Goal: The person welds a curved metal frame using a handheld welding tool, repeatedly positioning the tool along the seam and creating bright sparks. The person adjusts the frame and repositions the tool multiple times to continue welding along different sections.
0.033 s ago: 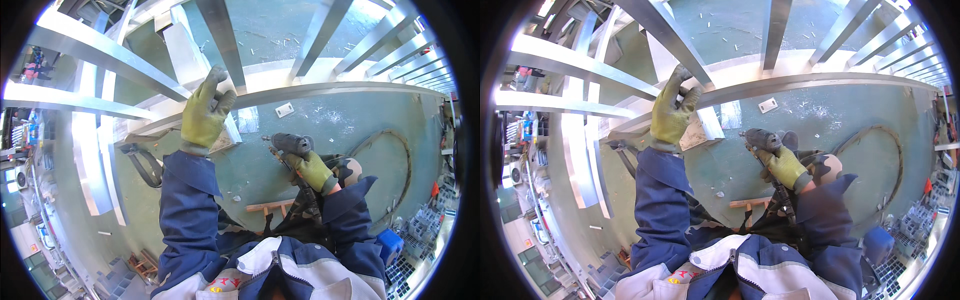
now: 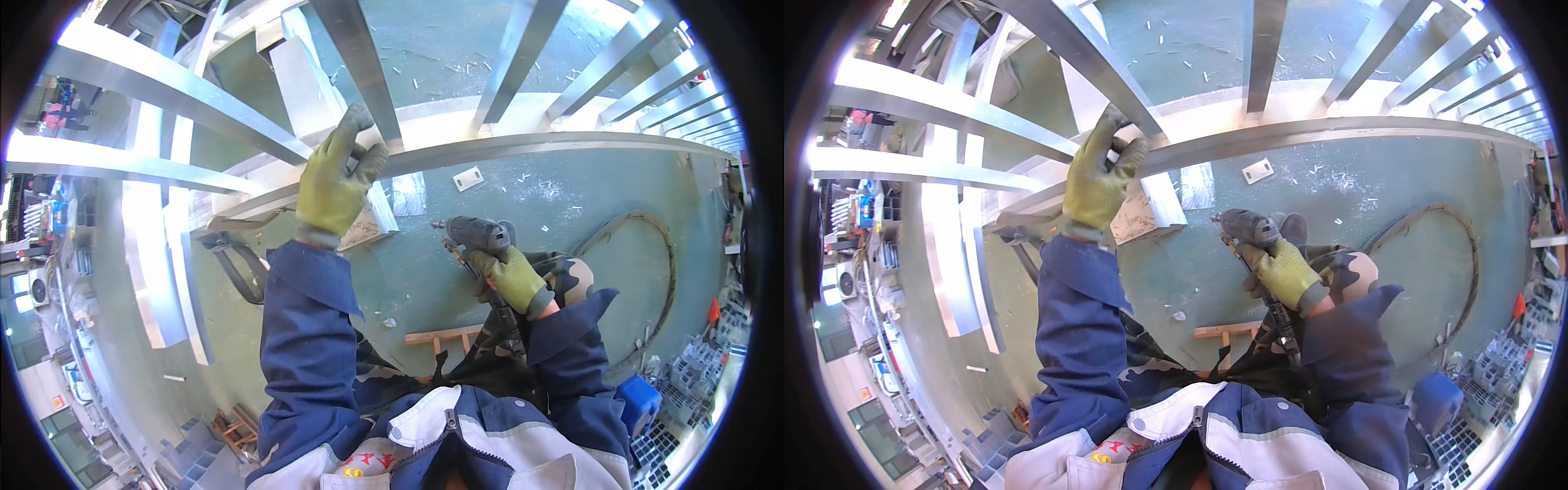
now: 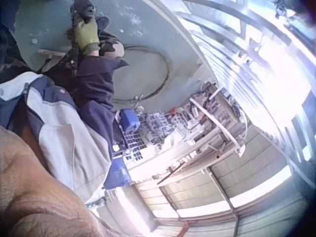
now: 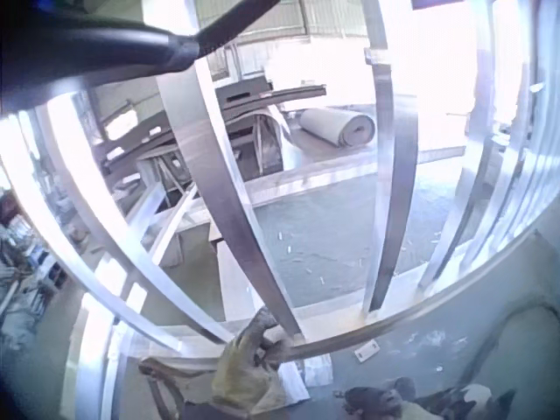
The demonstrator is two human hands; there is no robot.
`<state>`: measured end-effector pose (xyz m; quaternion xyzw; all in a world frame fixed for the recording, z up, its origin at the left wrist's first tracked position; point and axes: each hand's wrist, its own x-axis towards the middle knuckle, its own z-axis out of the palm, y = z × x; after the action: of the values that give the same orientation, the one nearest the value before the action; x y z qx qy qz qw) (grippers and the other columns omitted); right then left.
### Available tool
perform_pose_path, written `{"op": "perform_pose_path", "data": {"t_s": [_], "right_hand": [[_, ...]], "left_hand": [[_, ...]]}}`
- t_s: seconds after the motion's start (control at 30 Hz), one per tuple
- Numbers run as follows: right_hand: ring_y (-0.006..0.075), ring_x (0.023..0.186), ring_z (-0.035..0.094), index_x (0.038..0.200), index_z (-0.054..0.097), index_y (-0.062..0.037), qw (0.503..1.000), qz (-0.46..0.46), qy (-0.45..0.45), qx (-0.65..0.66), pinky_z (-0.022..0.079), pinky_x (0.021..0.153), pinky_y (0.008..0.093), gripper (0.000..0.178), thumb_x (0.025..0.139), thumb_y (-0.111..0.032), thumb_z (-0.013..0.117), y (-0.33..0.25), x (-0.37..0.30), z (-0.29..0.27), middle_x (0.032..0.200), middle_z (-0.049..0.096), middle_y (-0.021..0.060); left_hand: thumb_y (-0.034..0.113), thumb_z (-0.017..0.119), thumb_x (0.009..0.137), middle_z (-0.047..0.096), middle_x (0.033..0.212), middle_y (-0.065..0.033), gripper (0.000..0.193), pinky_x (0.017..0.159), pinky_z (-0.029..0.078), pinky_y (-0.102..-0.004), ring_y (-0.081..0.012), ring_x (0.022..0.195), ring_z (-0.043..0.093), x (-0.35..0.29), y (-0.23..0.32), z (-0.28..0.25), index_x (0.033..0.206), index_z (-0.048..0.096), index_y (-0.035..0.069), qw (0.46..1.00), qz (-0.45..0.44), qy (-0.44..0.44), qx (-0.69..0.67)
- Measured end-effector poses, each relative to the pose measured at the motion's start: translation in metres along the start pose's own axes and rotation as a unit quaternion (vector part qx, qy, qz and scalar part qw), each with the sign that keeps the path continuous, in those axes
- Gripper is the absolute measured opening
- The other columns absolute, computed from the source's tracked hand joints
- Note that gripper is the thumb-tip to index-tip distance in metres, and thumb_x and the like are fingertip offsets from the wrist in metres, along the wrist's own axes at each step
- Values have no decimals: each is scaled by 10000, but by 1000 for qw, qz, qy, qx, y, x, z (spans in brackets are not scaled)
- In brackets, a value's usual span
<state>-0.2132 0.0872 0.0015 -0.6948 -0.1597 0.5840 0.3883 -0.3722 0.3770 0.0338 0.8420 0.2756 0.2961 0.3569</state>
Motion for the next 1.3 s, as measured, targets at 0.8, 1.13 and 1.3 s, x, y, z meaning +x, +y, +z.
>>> {"op": "perform_pose_path", "data": {"t_s": [0.8, 1.13, 1.3], "right_hand": [[188, 698, 771, 1418, 664, -52, 1000, 15, 12, 4, 619, 608, 337, 434, 1120, -367, 689, -4, -1, 10, 871, 747, 101], [163, 718, 741, 1458, 672, -61, 998, 17, 24, 59, 625, 622, 327, 478, 1115, -392, 708, 1, -4, 7, 1016, 770, 94], [152, 719, 721, 1492, 685, -81, 990, -28, 7, 140, 623, 622, 319, 445, 1117, -320, 703, -3, -25, -7, 1155, 772, 63]], "left_hand": [[124, 835, 953, 796, 980, -140, 144, 802, 608, -453, -362, 897, 788, 22, -35, 23, 1081, 794, 70, 996, 87, 12, 6], [100, 817, 956, 792, 992, -134, 130, 789, 616, -431, -358, 884, 787, 22, -32, 20, 1078, 792, 60, 993, 110, 23, 27], [123, 812, 971, 790, 992, -130, 123, 795, 618, -434, -356, 895, 786, 23, -29, 18, 1076, 795, 64, 995, 87, 1, 53]]}}
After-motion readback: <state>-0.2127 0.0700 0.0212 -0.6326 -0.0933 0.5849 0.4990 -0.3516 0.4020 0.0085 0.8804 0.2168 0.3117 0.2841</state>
